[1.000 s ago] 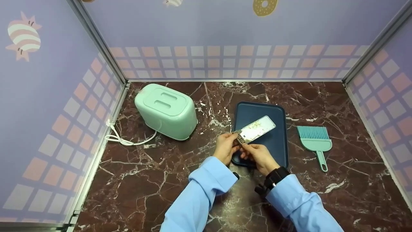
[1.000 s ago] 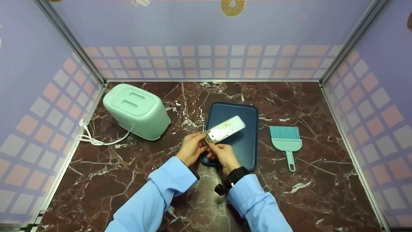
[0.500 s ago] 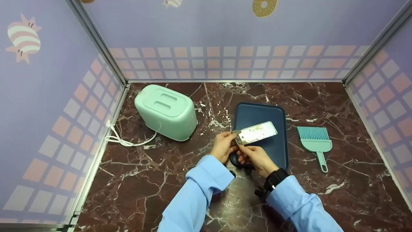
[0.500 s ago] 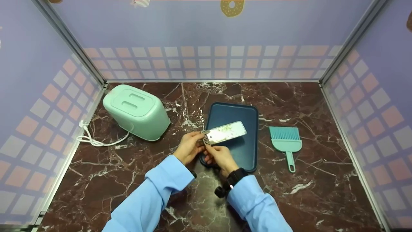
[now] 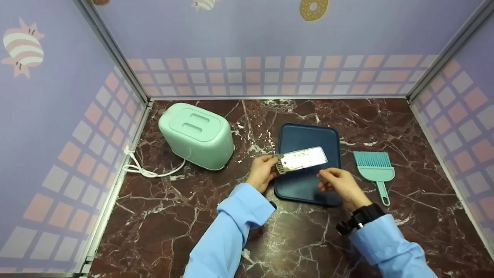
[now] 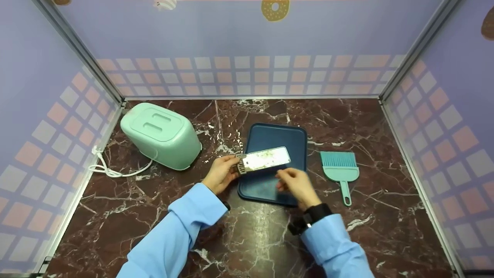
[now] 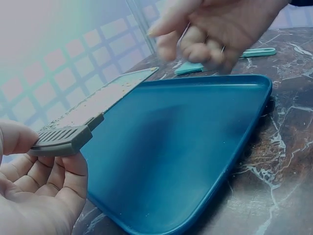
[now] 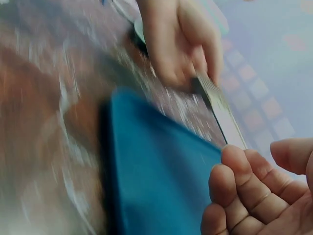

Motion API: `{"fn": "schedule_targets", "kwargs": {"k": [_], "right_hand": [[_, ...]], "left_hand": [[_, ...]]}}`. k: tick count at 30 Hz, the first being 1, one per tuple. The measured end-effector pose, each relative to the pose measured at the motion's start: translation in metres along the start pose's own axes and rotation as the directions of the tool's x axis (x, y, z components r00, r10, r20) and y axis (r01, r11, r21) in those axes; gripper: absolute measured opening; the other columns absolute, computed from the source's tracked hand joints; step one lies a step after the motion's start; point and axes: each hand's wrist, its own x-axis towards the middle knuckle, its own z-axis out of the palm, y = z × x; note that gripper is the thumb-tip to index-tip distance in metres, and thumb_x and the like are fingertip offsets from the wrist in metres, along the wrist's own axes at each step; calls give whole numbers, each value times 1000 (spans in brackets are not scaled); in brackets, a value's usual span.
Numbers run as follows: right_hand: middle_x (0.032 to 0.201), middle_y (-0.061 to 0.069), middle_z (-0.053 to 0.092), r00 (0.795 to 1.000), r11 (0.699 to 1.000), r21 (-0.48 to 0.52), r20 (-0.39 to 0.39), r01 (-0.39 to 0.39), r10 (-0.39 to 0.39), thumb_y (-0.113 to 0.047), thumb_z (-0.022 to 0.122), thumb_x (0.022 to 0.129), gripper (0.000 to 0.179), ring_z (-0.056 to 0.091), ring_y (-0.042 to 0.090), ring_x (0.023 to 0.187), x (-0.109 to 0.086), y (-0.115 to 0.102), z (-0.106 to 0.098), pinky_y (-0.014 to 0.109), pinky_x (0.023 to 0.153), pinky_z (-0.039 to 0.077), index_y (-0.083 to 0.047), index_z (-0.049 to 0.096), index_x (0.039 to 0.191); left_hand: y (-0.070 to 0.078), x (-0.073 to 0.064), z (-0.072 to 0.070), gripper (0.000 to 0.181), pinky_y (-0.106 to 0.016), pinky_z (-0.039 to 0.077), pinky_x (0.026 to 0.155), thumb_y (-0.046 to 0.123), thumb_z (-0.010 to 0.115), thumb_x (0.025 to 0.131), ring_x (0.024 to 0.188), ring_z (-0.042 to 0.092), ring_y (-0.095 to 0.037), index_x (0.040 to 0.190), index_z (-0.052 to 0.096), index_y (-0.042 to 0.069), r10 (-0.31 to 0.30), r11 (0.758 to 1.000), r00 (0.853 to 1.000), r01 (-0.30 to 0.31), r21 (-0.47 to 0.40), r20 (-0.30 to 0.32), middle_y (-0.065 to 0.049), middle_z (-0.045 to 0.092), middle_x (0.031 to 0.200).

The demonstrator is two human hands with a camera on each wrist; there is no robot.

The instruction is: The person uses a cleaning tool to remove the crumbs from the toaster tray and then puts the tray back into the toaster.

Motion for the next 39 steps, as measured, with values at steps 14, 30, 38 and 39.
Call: {"fn": "schedule_targets", "kwargs": {"k": [14, 30, 38, 39], "right_hand": [[109, 32, 65, 915, 757, -635, -381, -154, -133, -34, 45, 108, 48, 63, 39, 82, -26, 36, -111, 50, 69, 47, 7, 54, 132], [131, 39, 46, 889, 714, -605, -456, -352, 52, -64, 45, 101, 86, 52, 57, 111, -30, 77, -137, 62, 82, 47, 12, 42, 140], [119, 42, 46, 898, 684, -664, -439, -302, -30, -52, 57, 102, 74, 53, 59, 102, -28, 85, -133, 63, 79, 44, 17, 48, 125], [119, 43, 45, 901, 676, -674, -433, -299, -33, -50, 58, 102, 72, 52, 59, 102, -28, 86, -133, 64, 78, 44, 18, 48, 124]], "left_hand": [[7, 0, -2, 31, -28, 56, 67, 4, 54, 103, 82, 65, -16, 130, 57, -11, -3, 1000, 1000, 3, -2, 12, -10, 65, 101], [8, 3, -4, 33, -28, 55, 66, 5, 56, 102, 83, 64, -17, 131, 56, -11, 6, 1000, 1000, -6, -4, -1, -11, 63, 105], [9, 1, -7, 31, -28, 54, 65, 4, 54, 102, 83, 62, -17, 129, 57, -11, 11, 1000, 1000, -11, -9, 9, -9, 63, 101], [9, 2, -8, 31, -28, 53, 64, 4, 54, 102, 83, 62, -16, 129, 57, -12, 15, 1000, 1000, -15, -6, 10, -8, 63, 101]]}}
